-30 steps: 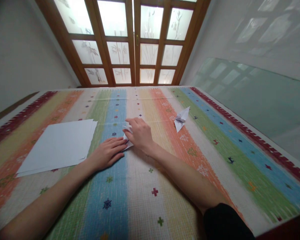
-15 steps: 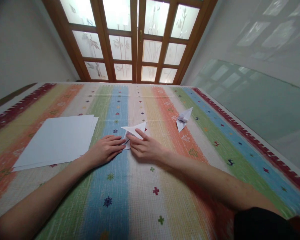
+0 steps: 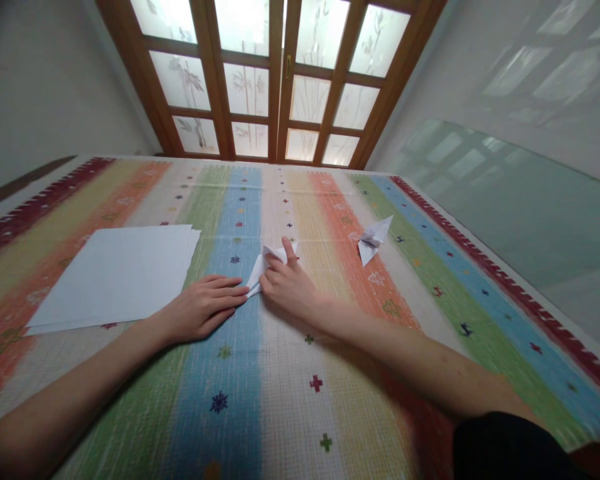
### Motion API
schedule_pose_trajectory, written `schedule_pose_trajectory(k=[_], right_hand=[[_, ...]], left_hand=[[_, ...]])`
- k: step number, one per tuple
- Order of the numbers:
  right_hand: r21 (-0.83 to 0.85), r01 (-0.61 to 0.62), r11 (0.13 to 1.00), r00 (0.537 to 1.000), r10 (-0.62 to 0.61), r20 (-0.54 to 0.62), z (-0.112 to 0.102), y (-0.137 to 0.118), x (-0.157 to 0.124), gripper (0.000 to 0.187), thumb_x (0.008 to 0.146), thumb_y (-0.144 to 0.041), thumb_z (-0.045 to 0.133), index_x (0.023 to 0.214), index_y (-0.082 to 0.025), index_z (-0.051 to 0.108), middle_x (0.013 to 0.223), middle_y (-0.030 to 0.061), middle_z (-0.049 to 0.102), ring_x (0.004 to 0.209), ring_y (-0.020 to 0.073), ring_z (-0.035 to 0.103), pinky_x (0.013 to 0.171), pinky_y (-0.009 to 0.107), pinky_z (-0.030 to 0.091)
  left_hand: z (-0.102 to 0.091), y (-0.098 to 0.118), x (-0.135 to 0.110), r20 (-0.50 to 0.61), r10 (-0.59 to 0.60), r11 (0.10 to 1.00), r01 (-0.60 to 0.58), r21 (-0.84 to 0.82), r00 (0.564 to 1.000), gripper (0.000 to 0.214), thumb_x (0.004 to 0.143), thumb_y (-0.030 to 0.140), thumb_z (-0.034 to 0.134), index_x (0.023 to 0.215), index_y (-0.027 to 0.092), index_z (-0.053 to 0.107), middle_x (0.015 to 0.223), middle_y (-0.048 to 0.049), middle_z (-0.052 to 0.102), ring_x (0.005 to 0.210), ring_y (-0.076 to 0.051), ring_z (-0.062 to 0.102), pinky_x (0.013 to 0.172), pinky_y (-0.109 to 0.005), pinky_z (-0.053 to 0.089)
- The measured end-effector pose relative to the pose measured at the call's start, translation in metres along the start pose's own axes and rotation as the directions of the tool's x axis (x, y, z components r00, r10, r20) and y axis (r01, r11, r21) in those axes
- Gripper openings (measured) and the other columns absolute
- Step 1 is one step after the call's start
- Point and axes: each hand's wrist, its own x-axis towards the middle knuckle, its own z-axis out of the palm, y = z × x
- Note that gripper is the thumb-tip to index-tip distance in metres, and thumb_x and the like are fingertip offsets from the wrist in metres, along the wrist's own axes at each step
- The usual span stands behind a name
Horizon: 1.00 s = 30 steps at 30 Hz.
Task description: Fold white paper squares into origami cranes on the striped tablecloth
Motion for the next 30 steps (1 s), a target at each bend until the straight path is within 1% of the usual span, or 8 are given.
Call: schedule_pose_trajectory(k=[4, 8, 13, 16, 19, 22, 25, 30], right_hand=[[-0.050, 0.003, 0.999, 0.998, 0.000, 0.057, -0.003, -0.003, 0.008, 0.017, 0.087, -0.012, 0.060, 0.082, -0.018, 0.074, 0.070, 0.0056, 0.071, 0.095, 0.0286, 0.064, 0.116, 0.069, 0.012], [-0.125, 0.033, 0.992, 0.997, -0.024, 0.072, -0.005, -0.004, 0.012, 0.017, 0.090, -0.015, 0.059, 0.083, -0.019, 0.075, 0.072, 0.0058, 0.072, 0.098, 0.0282, 0.064, 0.115, 0.069, 0.019], [-0.124, 0.026, 0.992, 0.997, -0.016, 0.080, -0.006, -0.007, 0.014, 0.016, 0.089, -0.016, 0.061, 0.083, -0.019, 0.075, 0.072, 0.0067, 0.073, 0.103, 0.0305, 0.063, 0.114, 0.071, 0.021], [-0.120, 0.012, 0.993, 0.996, -0.002, 0.084, -0.006, -0.008, 0.015, 0.017, 0.089, -0.015, 0.061, 0.082, -0.018, 0.075, 0.072, 0.0072, 0.073, 0.103, 0.0308, 0.064, 0.113, 0.071, 0.023], [-0.112, 0.000, 0.994, 0.996, 0.009, 0.085, -0.005, -0.009, 0.015, 0.016, 0.089, -0.015, 0.061, 0.083, -0.018, 0.076, 0.073, 0.0079, 0.073, 0.103, 0.0315, 0.063, 0.112, 0.073, 0.023], [-0.104, -0.002, 0.995, 0.996, 0.011, 0.086, -0.004, -0.010, 0.016, 0.015, 0.088, -0.017, 0.062, 0.083, -0.018, 0.076, 0.073, 0.0079, 0.073, 0.104, 0.0322, 0.063, 0.112, 0.074, 0.020], [-0.105, 0.004, 0.994, 0.996, 0.006, 0.091, -0.003, -0.009, 0.017, 0.015, 0.089, -0.018, 0.062, 0.084, -0.018, 0.076, 0.073, 0.0074, 0.073, 0.105, 0.0314, 0.063, 0.113, 0.073, 0.018], [-0.070, -0.006, 0.998, 0.995, 0.013, 0.100, -0.001, -0.010, 0.017, 0.015, 0.088, -0.017, 0.062, 0.085, -0.018, 0.077, 0.074, 0.0081, 0.074, 0.106, 0.0319, 0.062, 0.114, 0.071, 0.016]], left_hand=[[-0.001, 0.001, -0.002, -0.022, -0.030, 0.999, 0.029, -0.037, 0.999, 0.031, 0.093, 0.021, 0.046, 0.118, 0.018, 0.064, 0.123, -0.0102, 0.069, 0.118, -0.028, 0.061, 0.098, -0.047, 0.047], [-0.002, 0.004, -0.001, -0.026, -0.062, 0.998, 0.061, -0.026, 0.998, 0.036, 0.090, 0.021, 0.048, 0.123, 0.013, 0.059, 0.119, -0.0151, 0.069, 0.116, -0.029, 0.062, 0.098, -0.047, 0.047], [0.000, 0.004, 0.000, -0.001, -0.022, 1.000, 0.022, 0.005, 1.000, 0.040, 0.093, 0.026, 0.048, 0.131, 0.016, 0.056, 0.124, -0.0132, 0.068, 0.119, -0.030, 0.060, 0.099, -0.048, 0.045], [0.000, 0.004, 0.000, 0.009, -0.004, 1.000, 0.004, 0.003, 1.000, 0.038, 0.093, 0.028, 0.048, 0.128, 0.017, 0.059, 0.126, -0.0123, 0.067, 0.119, -0.030, 0.059, 0.098, -0.049, 0.045], [-0.002, 0.004, 0.000, 0.012, -0.004, 1.000, 0.004, -0.008, 1.000, 0.036, 0.092, 0.027, 0.048, 0.124, 0.017, 0.062, 0.126, -0.0114, 0.067, 0.120, -0.030, 0.059, 0.098, -0.049, 0.045], [-0.004, 0.005, 0.000, 0.011, -0.008, 1.000, 0.008, -0.007, 1.000, 0.038, 0.091, 0.027, 0.048, 0.125, 0.016, 0.061, 0.126, -0.0117, 0.068, 0.119, -0.030, 0.060, 0.097, -0.048, 0.046], [-0.004, 0.006, 0.000, 0.014, -0.007, 1.000, 0.007, 0.007, 1.000, 0.040, 0.090, 0.026, 0.047, 0.127, 0.015, 0.059, 0.126, -0.0121, 0.068, 0.119, -0.030, 0.060, 0.097, -0.048, 0.046], [-0.001, 0.005, -0.002, 0.031, 0.002, 0.999, -0.004, 0.043, 1.000, 0.037, 0.092, 0.027, 0.046, 0.124, 0.016, 0.061, 0.129, -0.0108, 0.066, 0.121, -0.030, 0.059, 0.098, -0.048, 0.046]])
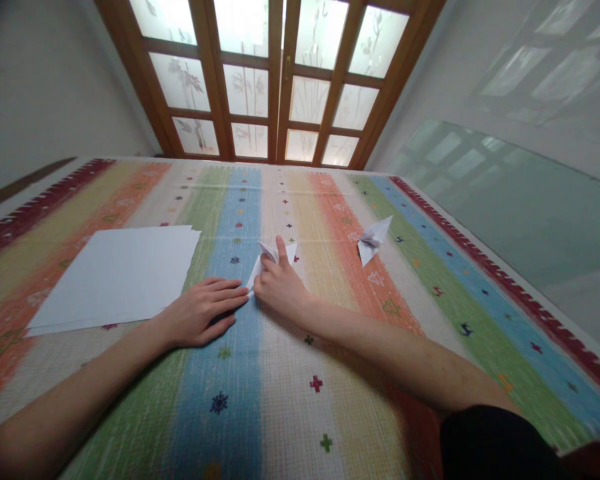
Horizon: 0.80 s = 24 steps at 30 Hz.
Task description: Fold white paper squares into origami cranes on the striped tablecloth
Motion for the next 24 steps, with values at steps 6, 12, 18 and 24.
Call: schedule_pose_trajectory(k=[6, 12, 18, 24], right_hand=[[0.017, -0.015, 1.000, 1.000, 0.015, -0.020, 0.003, -0.002, -0.001, 0.016, 0.087, -0.015, 0.062, 0.082, -0.018, 0.077, 0.072, 0.0088, 0.073, 0.106, 0.0332, 0.061, 0.114, 0.070, 0.018], [0.048, -0.045, 0.998, 0.993, 0.050, -0.105, 0.011, -0.001, -0.004, 0.018, 0.089, -0.015, 0.060, 0.079, -0.019, 0.075, 0.071, 0.0076, 0.071, 0.106, 0.0317, 0.061, 0.114, 0.070, 0.016], [0.266, -0.086, 0.960, 0.909, 0.185, -0.374, 0.023, 0.007, -0.020, 0.020, 0.092, -0.023, 0.059, 0.109, -0.029, 0.068, 0.123, 0.0057, 0.065, 0.126, 0.0290, 0.051, 0.116, 0.065, 0.012], [0.807, -0.088, 0.585, 0.787, 0.537, -0.304, 0.040, 0.032, -0.035, 0.058, 0.079, -0.044, 0.076, 0.129, -0.026, 0.053, 0.121, 0.0110, 0.062, 0.107, 0.0268, 0.061, 0.092, 0.047, 0.051]], left_hand=[[0.001, 0.003, 0.005, 0.009, -0.006, 0.999, 0.005, 0.033, 1.000, 0.034, 0.093, 0.027, 0.046, 0.119, 0.014, 0.063, 0.126, -0.0120, 0.068, 0.120, -0.030, 0.060, 0.099, -0.047, 0.046], [0.005, 0.006, 0.013, 0.051, 0.016, 1.000, -0.016, -0.001, 0.999, 0.036, 0.093, 0.037, 0.050, 0.117, 0.012, 0.060, 0.135, -0.0184, 0.060, 0.128, -0.032, 0.054, 0.108, -0.050, 0.040], [0.009, 0.008, 0.013, 0.104, -0.003, 1.000, 0.000, 0.026, 0.995, 0.057, 0.095, 0.050, 0.046, 0.136, 0.011, 0.049, 0.138, -0.0200, 0.057, 0.129, -0.033, 0.053, 0.108, -0.049, 0.039], [0.007, 0.011, 0.015, 0.098, -0.018, 0.999, 0.014, 0.036, 0.995, 0.052, 0.094, 0.050, 0.048, 0.132, 0.013, 0.054, 0.137, -0.0166, 0.059, 0.129, -0.033, 0.053, 0.106, -0.049, 0.039]])
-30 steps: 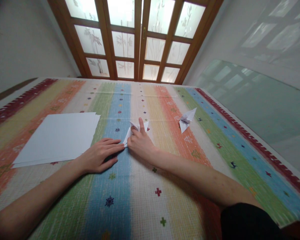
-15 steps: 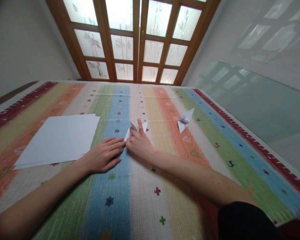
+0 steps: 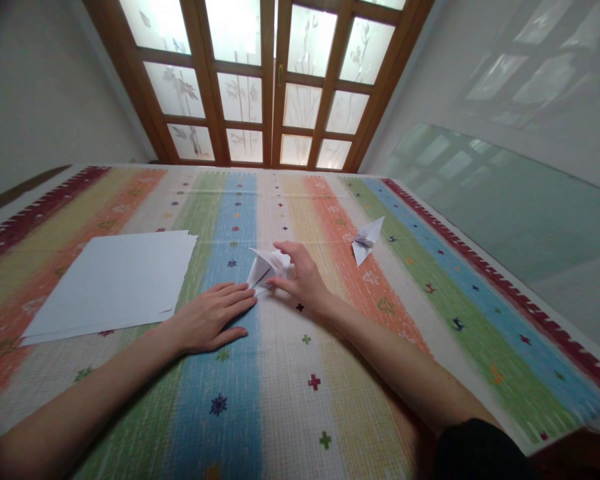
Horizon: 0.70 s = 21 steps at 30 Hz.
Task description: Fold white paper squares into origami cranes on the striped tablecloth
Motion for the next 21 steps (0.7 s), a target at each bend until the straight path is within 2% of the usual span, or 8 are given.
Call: schedule_pose_trajectory(k=[2, 5, 11, 14, 21], right_hand=[[0.177, -0.126, 0.976, 0.987, 0.107, 0.117, -0.002, 0.009, 0.004, 0.059, 0.075, -0.044, 0.079, 0.126, -0.026, 0.054, 0.112, 0.0082, 0.066, 0.095, 0.0229, 0.064, 0.084, 0.042, 0.054], [0.295, -0.234, 0.926, 0.952, 0.156, 0.264, -0.005, 0.018, 0.010, 0.063, 0.068, -0.045, 0.084, 0.121, -0.026, 0.057, 0.110, 0.0063, 0.066, 0.091, 0.0208, 0.064, 0.082, 0.039, 0.054], [0.198, -0.169, 0.966, 0.936, 0.095, 0.339, -0.010, 0.019, 0.014, 0.070, 0.060, -0.036, 0.090, 0.123, -0.028, 0.059, 0.117, 0.0069, 0.063, 0.090, 0.0199, 0.060, 0.077, 0.035, 0.051], [0.156, -0.157, 0.975, 0.935, 0.096, 0.341, -0.005, 0.019, 0.018, 0.069, 0.061, -0.032, 0.090, 0.122, -0.027, 0.060, 0.117, 0.0068, 0.063, 0.091, 0.0198, 0.059, 0.077, 0.034, 0.050], [0.046, -0.200, 0.979, 0.962, 0.187, 0.200, 0.013, 0.010, 0.028, 0.043, 0.072, -0.024, 0.076, 0.113, -0.020, 0.063, 0.110, 0.0073, 0.065, 0.086, 0.0180, 0.059, 0.074, 0.032, 0.049]], left_hand=[[0.000, 0.000, 0.000, -0.009, -0.009, 1.000, 0.009, -0.008, 1.000, 0.050, 0.094, 0.049, 0.048, 0.130, 0.015, 0.055, 0.136, -0.0157, 0.060, 0.127, -0.032, 0.054, 0.106, -0.049, 0.039], [0.000, -0.001, 0.000, -0.013, -0.024, 0.999, 0.023, -0.029, 1.000, 0.049, 0.094, 0.047, 0.048, 0.131, 0.015, 0.055, 0.137, -0.0149, 0.060, 0.126, -0.032, 0.054, 0.105, -0.050, 0.038], [0.001, -0.001, -0.002, -0.024, -0.036, 0.996, 0.034, -0.076, 0.999, 0.047, 0.093, 0.045, 0.051, 0.130, 0.016, 0.056, 0.137, -0.0144, 0.059, 0.128, -0.032, 0.053, 0.106, -0.051, 0.037], [0.001, -0.001, -0.002, -0.029, -0.035, 0.996, 0.032, -0.083, 0.999, 0.047, 0.093, 0.044, 0.052, 0.129, 0.014, 0.056, 0.137, -0.0151, 0.060, 0.128, -0.032, 0.053, 0.106, -0.052, 0.037], [0.001, -0.001, -0.002, -0.051, -0.035, 0.996, 0.030, -0.090, 0.998, 0.045, 0.093, 0.043, 0.052, 0.128, 0.015, 0.058, 0.135, -0.0156, 0.061, 0.130, -0.033, 0.051, 0.107, -0.055, 0.035]])
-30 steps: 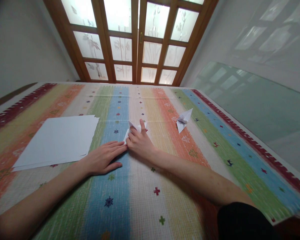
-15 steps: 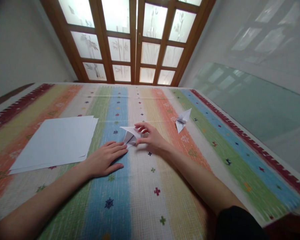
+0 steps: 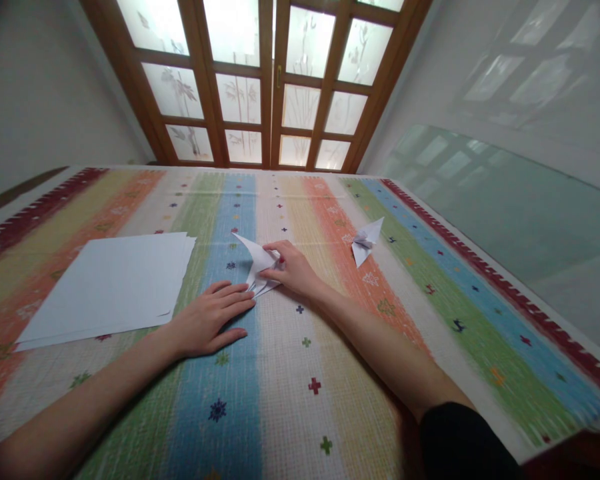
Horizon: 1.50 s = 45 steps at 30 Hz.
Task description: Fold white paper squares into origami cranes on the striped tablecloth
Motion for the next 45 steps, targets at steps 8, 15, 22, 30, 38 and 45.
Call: schedule_pose_trajectory(k=[8, 15, 22, 30, 38, 45], right_hand=[[0.036, -0.145, 0.989, 0.988, 0.147, -0.046, 0.007, 0.003, -0.003, 0.043, 0.069, -0.016, 0.067, 0.112, -0.017, 0.063, 0.109, 0.0092, 0.067, 0.079, 0.0154, 0.059, 0.072, 0.031, 0.049], [0.103, -0.155, 0.982, 0.980, 0.167, -0.112, 0.006, -0.005, -0.005, 0.029, 0.076, -0.024, 0.067, 0.104, -0.018, 0.068, 0.100, 0.0064, 0.070, 0.068, 0.0131, 0.057, 0.065, 0.028, 0.048], [0.174, -0.218, 0.960, 0.969, 0.235, -0.082, 0.008, -0.002, 0.002, 0.026, 0.075, -0.023, 0.064, 0.099, -0.018, 0.073, 0.078, 0.0016, 0.070, 0.059, 0.0117, 0.054, 0.061, 0.027, 0.044], [0.262, -0.306, 0.915, 0.952, 0.300, 0.066, 0.007, 0.012, 0.007, 0.031, 0.069, -0.024, 0.065, 0.098, -0.015, 0.073, 0.075, 0.0017, 0.067, 0.059, 0.0110, 0.051, 0.056, 0.024, 0.039], [0.563, -0.418, 0.713, 0.904, 0.269, 0.331, 0.000, 0.000, 0.003, 0.026, 0.065, -0.021, 0.069, 0.090, -0.017, 0.072, 0.078, 0.0026, 0.068, 0.064, 0.0127, 0.056, 0.056, 0.024, 0.041], [0.556, -0.374, 0.742, 0.928, 0.292, 0.233, -0.001, -0.001, 0.004, 0.034, 0.068, -0.030, 0.073, 0.099, -0.017, 0.071, 0.083, 0.0036, 0.071, 0.063, 0.0130, 0.058, 0.055, 0.026, 0.045]], left_hand=[[-0.001, 0.002, 0.001, 0.028, 0.002, 1.000, -0.002, -0.019, 1.000, 0.045, 0.093, 0.042, 0.052, 0.129, 0.015, 0.055, 0.136, -0.0164, 0.059, 0.129, -0.031, 0.053, 0.108, -0.053, 0.036], [-0.001, 0.003, 0.002, 0.027, -0.001, 1.000, 0.002, -0.018, 1.000, 0.045, 0.093, 0.042, 0.053, 0.128, 0.014, 0.055, 0.136, -0.0168, 0.060, 0.129, -0.032, 0.052, 0.107, -0.053, 0.037], [-0.004, 0.002, 0.002, 0.008, 0.006, 0.999, -0.006, -0.053, 1.000, 0.042, 0.092, 0.041, 0.055, 0.125, 0.016, 0.058, 0.134, -0.0162, 0.061, 0.124, -0.032, 0.056, 0.104, -0.053, 0.040], [-0.006, -0.021, 0.039, -0.512, -0.499, 0.852, 0.285, -0.440, 0.699, 0.030, 0.084, 0.033, 0.063, 0.110, 0.018, 0.060, 0.104, -0.0087, 0.070, 0.092, -0.021, 0.066, 0.079, -0.037, 0.053], [-0.004, -0.023, 0.082, -0.428, -0.617, 0.721, 0.255, -0.645, 0.660, 0.014, 0.081, 0.025, 0.063, 0.074, 0.018, 0.072, 0.072, -0.0015, 0.072, 0.068, -0.016, 0.063, 0.071, -0.031, 0.050], [-0.012, -0.015, 0.083, -0.308, -0.735, 0.534, 0.237, -0.811, 0.604, 0.017, 0.075, 0.030, 0.065, 0.070, 0.016, 0.074, 0.063, -0.0012, 0.069, 0.057, -0.015, 0.057, 0.056, -0.026, 0.041]])
